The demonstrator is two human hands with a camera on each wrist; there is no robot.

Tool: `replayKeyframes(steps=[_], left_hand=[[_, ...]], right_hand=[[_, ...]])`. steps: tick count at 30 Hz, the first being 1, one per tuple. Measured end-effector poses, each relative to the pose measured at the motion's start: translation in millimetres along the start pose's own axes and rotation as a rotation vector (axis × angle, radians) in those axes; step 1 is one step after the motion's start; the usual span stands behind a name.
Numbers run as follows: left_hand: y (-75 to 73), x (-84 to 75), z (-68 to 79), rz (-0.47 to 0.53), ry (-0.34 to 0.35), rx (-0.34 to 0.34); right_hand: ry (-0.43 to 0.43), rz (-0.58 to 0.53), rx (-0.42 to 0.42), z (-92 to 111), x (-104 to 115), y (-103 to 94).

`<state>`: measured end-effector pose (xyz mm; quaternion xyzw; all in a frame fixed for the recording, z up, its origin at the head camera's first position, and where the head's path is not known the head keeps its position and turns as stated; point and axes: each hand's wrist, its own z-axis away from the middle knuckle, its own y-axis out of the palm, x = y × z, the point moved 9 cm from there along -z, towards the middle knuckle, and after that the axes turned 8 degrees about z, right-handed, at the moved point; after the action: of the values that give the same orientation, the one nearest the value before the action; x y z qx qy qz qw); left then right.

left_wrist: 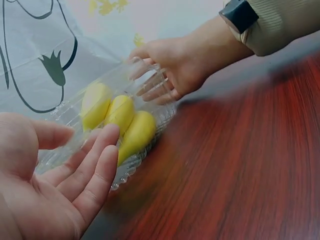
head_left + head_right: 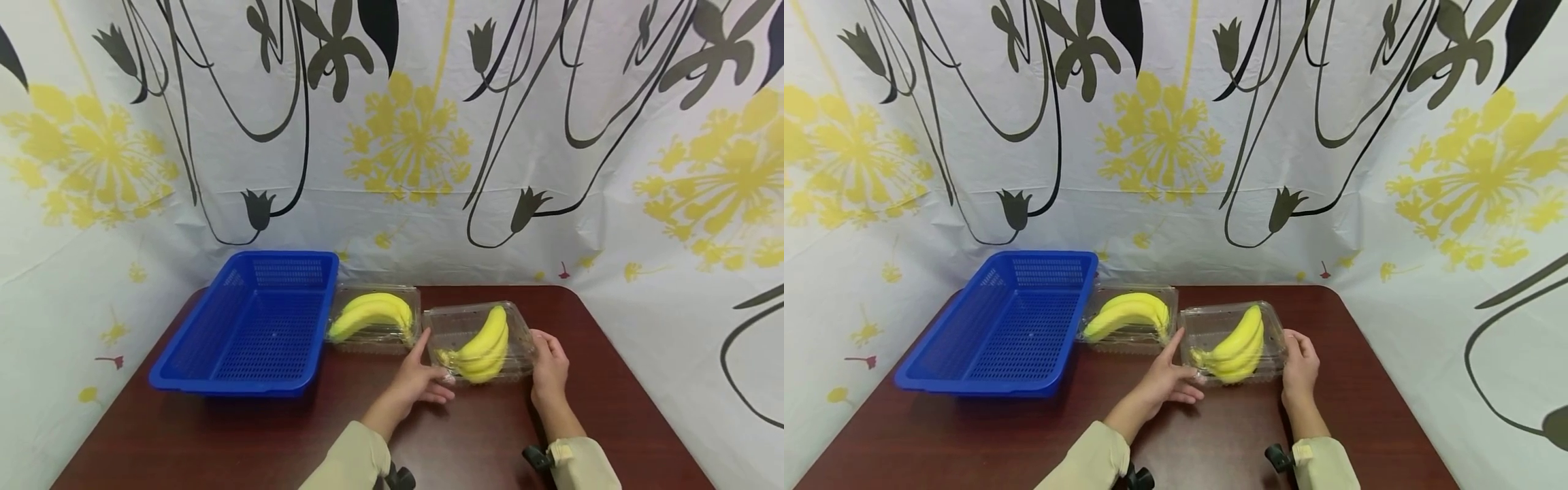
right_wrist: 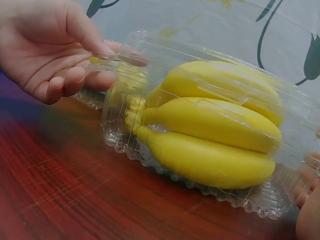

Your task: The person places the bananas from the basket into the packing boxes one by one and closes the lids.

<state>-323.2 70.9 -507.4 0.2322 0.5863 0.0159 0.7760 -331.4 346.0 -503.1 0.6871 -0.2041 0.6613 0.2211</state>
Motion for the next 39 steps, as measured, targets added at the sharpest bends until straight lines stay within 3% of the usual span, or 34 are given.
replayKeyframes(steps=[13,24,33,39], left_hand=[[0.3,-2.2,-2.4,0.069,0.0,-0.068],[1.4,-1.9,-3.2,0.087,-0.005,-0.103],[1.3,-2.5,-3.6,0.092,0.007,-0.153],[0.6,-3.1,-2.4,0.103,0.03,-0.175]], right_hand=[[0.001,-0.02,-0.015,-3,-2,3.5],[-0.024,0.026,-0.037,0,0,1.4],[-0.126,0.153,-0.187,7,10,-3.2],[-0.168,0.115,-0.235,8,10,-6.3]])
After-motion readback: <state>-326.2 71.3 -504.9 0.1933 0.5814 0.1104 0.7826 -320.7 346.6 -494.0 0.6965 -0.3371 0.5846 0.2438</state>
